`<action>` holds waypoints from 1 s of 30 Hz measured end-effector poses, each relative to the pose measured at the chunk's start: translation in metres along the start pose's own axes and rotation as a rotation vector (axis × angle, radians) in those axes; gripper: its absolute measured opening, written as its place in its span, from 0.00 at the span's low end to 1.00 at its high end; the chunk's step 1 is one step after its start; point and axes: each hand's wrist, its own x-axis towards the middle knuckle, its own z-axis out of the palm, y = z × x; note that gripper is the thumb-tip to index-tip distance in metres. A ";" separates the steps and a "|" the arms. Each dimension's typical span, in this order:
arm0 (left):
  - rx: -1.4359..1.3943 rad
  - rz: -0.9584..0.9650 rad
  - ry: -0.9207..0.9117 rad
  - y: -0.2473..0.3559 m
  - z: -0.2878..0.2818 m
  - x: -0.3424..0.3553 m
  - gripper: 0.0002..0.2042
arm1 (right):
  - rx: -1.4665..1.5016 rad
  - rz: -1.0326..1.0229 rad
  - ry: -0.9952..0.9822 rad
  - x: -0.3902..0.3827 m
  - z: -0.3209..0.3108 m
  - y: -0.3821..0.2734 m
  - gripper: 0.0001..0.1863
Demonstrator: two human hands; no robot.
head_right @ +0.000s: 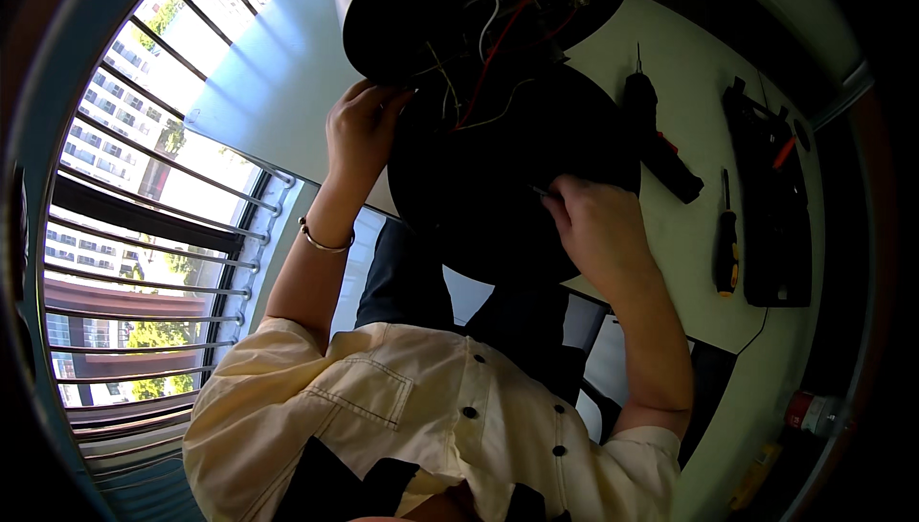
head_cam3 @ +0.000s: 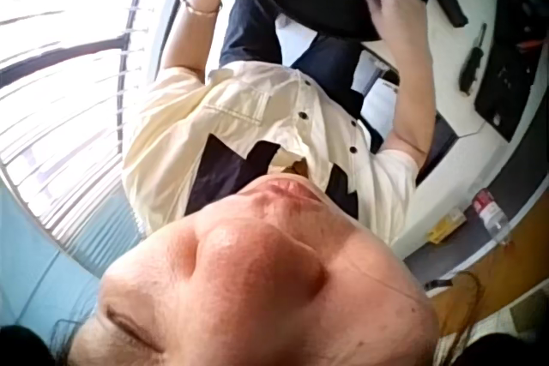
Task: The person uses a power drill to remove screws from a black cylindrical device, then manipulates internal wires by hand. The person continues to adjust and connect wires inside the device throughout the clip.
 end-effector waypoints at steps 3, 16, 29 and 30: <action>-0.055 0.036 0.029 -0.004 0.001 0.000 0.04 | 0.039 0.037 0.086 0.001 0.004 0.000 0.05; -0.174 -0.072 0.014 -0.007 0.001 -0.003 0.03 | 0.427 0.219 -0.109 0.037 -0.001 -0.030 0.06; -0.223 -0.013 0.048 -0.015 0.004 -0.003 0.02 | 0.038 -0.048 0.168 0.099 0.025 -0.047 0.07; -0.229 -0.012 0.047 -0.016 0.005 -0.003 0.02 | 0.003 -0.033 0.163 0.101 0.027 -0.046 0.07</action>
